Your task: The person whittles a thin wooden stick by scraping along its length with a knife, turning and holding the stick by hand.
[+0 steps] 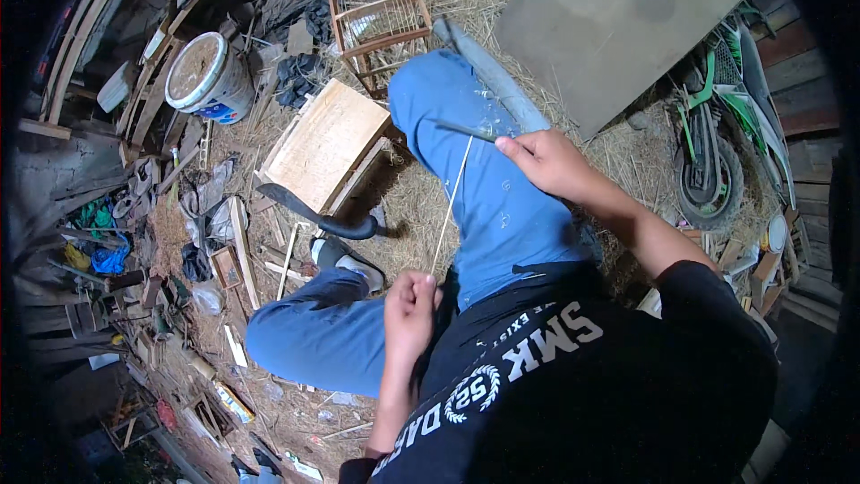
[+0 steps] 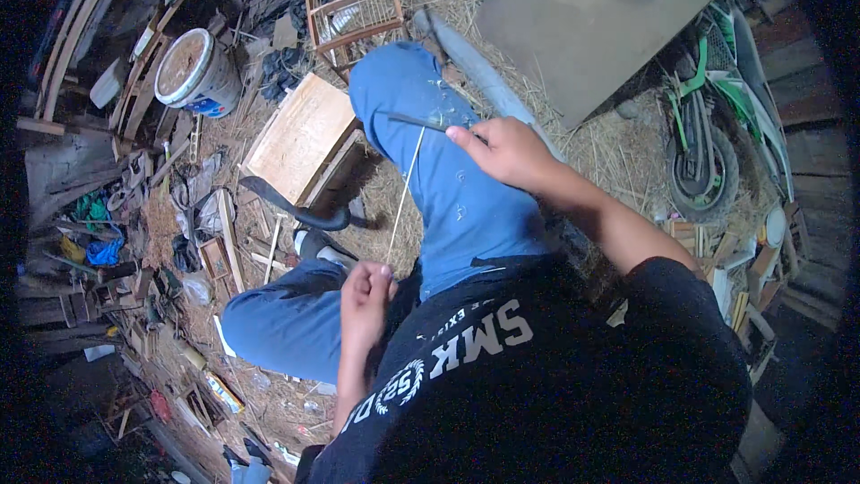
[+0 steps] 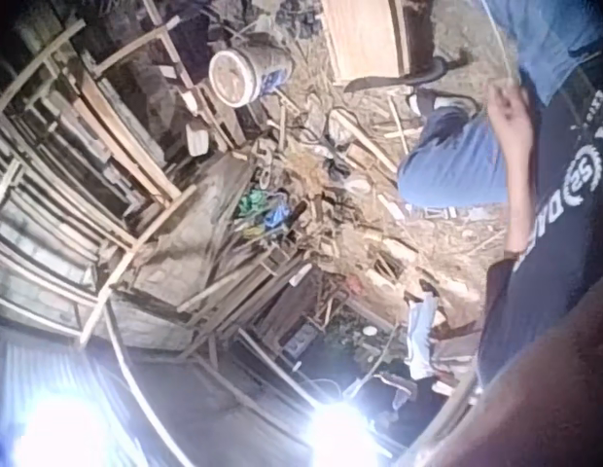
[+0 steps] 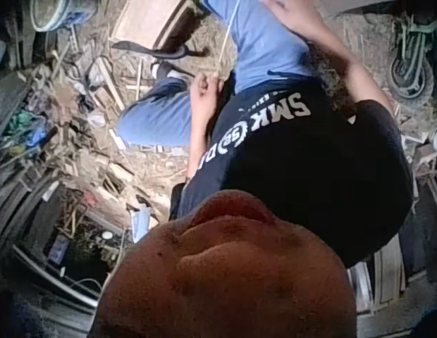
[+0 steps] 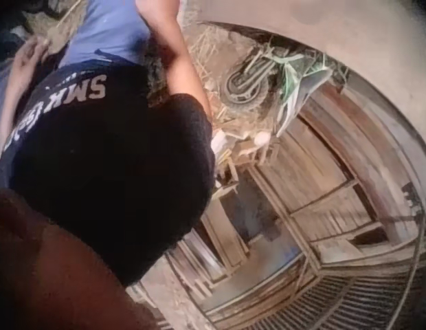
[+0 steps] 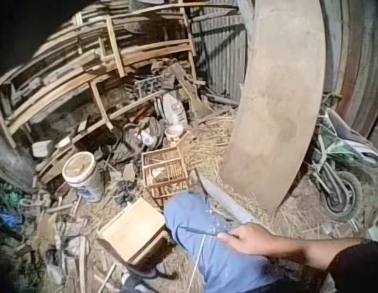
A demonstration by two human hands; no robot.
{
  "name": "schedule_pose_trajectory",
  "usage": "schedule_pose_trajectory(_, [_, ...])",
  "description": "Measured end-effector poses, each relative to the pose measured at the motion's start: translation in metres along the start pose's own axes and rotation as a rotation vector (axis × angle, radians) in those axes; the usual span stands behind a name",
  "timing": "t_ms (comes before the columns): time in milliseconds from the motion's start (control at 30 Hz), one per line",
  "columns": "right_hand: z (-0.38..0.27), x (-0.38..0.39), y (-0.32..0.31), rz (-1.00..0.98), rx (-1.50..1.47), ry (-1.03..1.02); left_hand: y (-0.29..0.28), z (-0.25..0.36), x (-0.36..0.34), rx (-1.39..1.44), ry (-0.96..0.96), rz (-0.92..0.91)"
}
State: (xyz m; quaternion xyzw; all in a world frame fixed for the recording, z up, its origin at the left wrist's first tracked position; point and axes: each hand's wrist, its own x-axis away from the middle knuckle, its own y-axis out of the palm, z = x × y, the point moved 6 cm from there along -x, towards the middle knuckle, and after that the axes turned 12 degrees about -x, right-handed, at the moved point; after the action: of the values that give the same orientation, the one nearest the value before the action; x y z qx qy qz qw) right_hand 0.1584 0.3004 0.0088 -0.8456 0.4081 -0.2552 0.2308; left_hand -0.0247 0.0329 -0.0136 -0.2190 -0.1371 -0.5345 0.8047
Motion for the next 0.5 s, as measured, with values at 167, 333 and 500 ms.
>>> schedule_pose_trajectory(167, [-0.015,0.003,0.011,0.001,-0.004,-0.133,0.029,0.022,-0.05,0.08,0.082,-0.011])
schedule_pose_trajectory(333, [-0.039,0.012,0.009,0.002,0.248,-0.287,0.05,0.055,-0.104,0.043,0.137,-0.01])
schedule_pose_trajectory(500, [-0.043,0.01,0.009,-0.024,0.345,-0.283,0.062,0.059,-0.119,0.155,0.266,-0.018])
